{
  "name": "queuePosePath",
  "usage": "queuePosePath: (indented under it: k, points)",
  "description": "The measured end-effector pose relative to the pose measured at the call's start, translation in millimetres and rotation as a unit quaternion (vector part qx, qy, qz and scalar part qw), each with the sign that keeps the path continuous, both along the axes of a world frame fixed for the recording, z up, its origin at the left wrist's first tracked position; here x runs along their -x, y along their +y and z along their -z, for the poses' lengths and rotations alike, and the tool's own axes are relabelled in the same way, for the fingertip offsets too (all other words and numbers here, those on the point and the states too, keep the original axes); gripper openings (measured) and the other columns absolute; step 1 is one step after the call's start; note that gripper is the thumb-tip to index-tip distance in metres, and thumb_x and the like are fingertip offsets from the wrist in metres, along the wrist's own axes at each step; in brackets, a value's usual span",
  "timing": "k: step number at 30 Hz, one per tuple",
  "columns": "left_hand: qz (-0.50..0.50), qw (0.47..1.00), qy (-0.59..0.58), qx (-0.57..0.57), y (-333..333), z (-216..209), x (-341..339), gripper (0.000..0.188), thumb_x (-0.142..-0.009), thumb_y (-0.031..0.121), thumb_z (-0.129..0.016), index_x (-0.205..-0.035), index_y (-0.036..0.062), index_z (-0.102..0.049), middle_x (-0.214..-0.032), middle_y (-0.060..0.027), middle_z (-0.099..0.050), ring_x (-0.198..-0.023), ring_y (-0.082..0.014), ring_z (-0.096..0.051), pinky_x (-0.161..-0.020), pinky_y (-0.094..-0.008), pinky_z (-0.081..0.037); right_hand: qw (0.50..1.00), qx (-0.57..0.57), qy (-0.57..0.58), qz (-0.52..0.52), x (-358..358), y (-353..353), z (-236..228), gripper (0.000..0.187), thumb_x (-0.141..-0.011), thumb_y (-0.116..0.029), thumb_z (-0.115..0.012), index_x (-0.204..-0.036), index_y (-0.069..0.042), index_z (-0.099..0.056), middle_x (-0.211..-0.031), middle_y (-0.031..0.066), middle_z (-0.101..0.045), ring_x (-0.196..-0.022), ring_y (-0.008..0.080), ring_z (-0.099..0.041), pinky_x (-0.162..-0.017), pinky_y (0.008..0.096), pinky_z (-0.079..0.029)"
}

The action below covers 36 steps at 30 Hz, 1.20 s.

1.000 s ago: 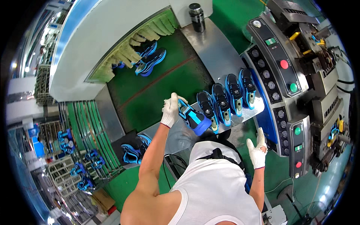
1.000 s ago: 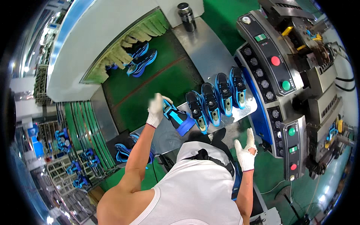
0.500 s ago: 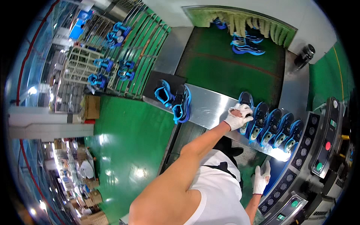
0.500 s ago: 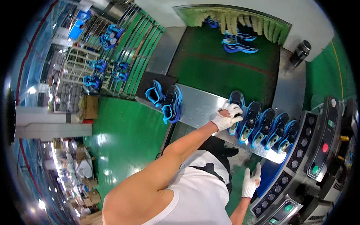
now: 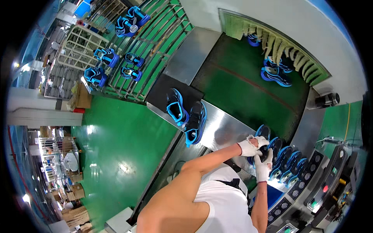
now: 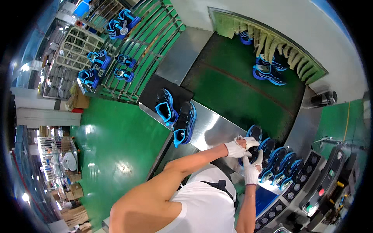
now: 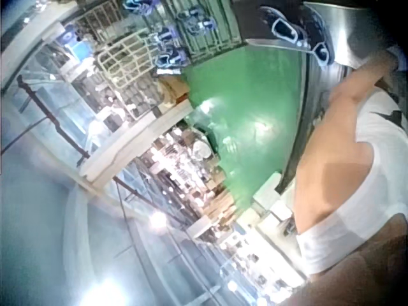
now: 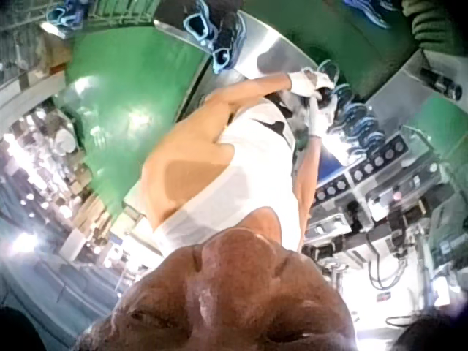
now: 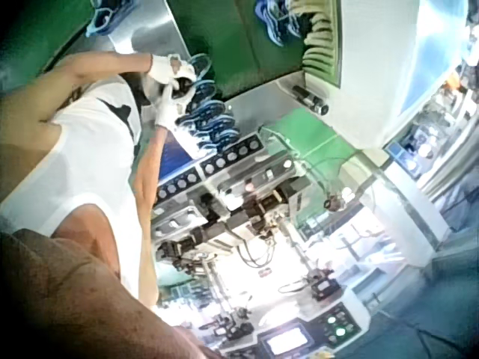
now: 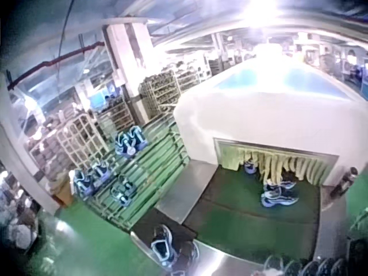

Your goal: The person places blue shoes into a shaping machine and سپس transfers them to a conveyor belt.

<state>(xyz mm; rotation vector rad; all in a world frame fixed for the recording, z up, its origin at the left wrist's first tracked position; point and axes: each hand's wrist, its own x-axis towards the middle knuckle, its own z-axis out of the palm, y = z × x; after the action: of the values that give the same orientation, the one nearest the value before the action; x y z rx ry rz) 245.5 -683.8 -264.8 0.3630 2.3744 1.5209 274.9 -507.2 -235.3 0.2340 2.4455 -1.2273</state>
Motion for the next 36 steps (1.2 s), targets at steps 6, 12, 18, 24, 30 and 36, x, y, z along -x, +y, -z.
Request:
queuePosePath:
  k: [6, 12, 18, 24, 30, 36]
  points:
    - [-0.281, 0.957, 0.02, 0.065, -141.0, -21.1, -14.8, 0.045, -0.095, 0.024, -0.065, -0.134, 0.0039, -0.059, -0.134, -0.0183, -0.061, -0.128, -0.0342, -0.057, -0.11, -0.0429, -0.046, 0.992, -0.061, 0.093, 0.063, 1.3, -35.6, 39.1, 0.084, -0.079, -0.011, -0.082, -0.149, 0.0, -0.039, -0.139, 0.0214, -0.056, -0.122, 0.0293, -0.06, -0.106, 0.0394, -0.047]
    - [-0.619, 0.772, 0.013, 0.145, -351.7, -41.8, -52.2, 0.037, -0.093, 0.009, -0.067, -0.128, 0.0016, -0.059, -0.116, -0.0163, -0.066, -0.104, -0.0265, -0.067, -0.094, -0.0378, -0.053, 0.984, -0.123, 0.067, 0.107, -0.9, -37.4, 50.0, 0.081, -0.081, -0.013, -0.083, -0.15, -0.009, -0.041, -0.135, 0.0212, -0.059, -0.122, 0.0313, -0.059, -0.107, 0.0411, -0.045]
    - [-0.682, 0.703, -0.003, 0.201, -417.9, -30.1, -94.3, 0.036, -0.096, 0.013, -0.066, -0.129, 0.0, -0.059, -0.123, -0.0181, -0.064, -0.106, -0.0268, -0.067, -0.094, -0.0383, -0.054, 0.977, -0.174, 0.068, 0.105, 0.8, -39.3, 48.7, 0.08, -0.08, -0.011, -0.083, -0.149, -0.013, -0.043, -0.132, 0.021, -0.062, -0.118, 0.034, -0.061, -0.106, 0.0439, -0.046]
    - [-0.464, 0.848, 0.023, 0.255, -339.9, -10.2, -76.6, 0.039, -0.084, 0.028, -0.075, -0.114, 0.0054, -0.067, -0.121, -0.0172, -0.065, -0.118, -0.0375, -0.06, -0.106, -0.0466, -0.045, 0.971, -0.194, 0.033, 0.139, -2.7, -29.8, 61.0, 0.08, -0.08, -0.021, -0.085, -0.148, -0.017, -0.044, -0.131, 0.0197, -0.065, -0.116, 0.0331, -0.064, -0.102, 0.0443, -0.048]
    - [-0.414, 0.835, 0.095, 0.35, -311.1, 14.8, -69.6, 0.032, -0.08, 0.027, -0.074, -0.107, 0.0114, -0.068, -0.117, -0.0095, -0.063, -0.124, -0.0347, -0.053, -0.108, -0.0527, -0.039, 0.961, -0.249, 0.036, 0.112, -6.0, -16.4, 74.2, 0.079, -0.082, -0.044, -0.082, -0.148, -0.024, -0.044, -0.131, 0.0167, -0.067, -0.116, 0.0357, -0.065, -0.1, 0.0463, -0.047]
    - [-0.401, 0.834, 0.137, 0.353, -314.0, 14.6, -70.1, 0.028, -0.08, 0.024, -0.073, -0.103, 0.0087, -0.068, -0.112, -0.0117, -0.065, -0.117, -0.0356, -0.056, -0.103, -0.0515, -0.042, 0.955, -0.276, 0.016, 0.111, -6.1, -12.2, 83.0, 0.081, -0.079, -0.052, -0.08, -0.148, -0.029, -0.043, -0.125, 0.0151, -0.07, -0.112, 0.0365, -0.066, -0.098, 0.0506, -0.045]
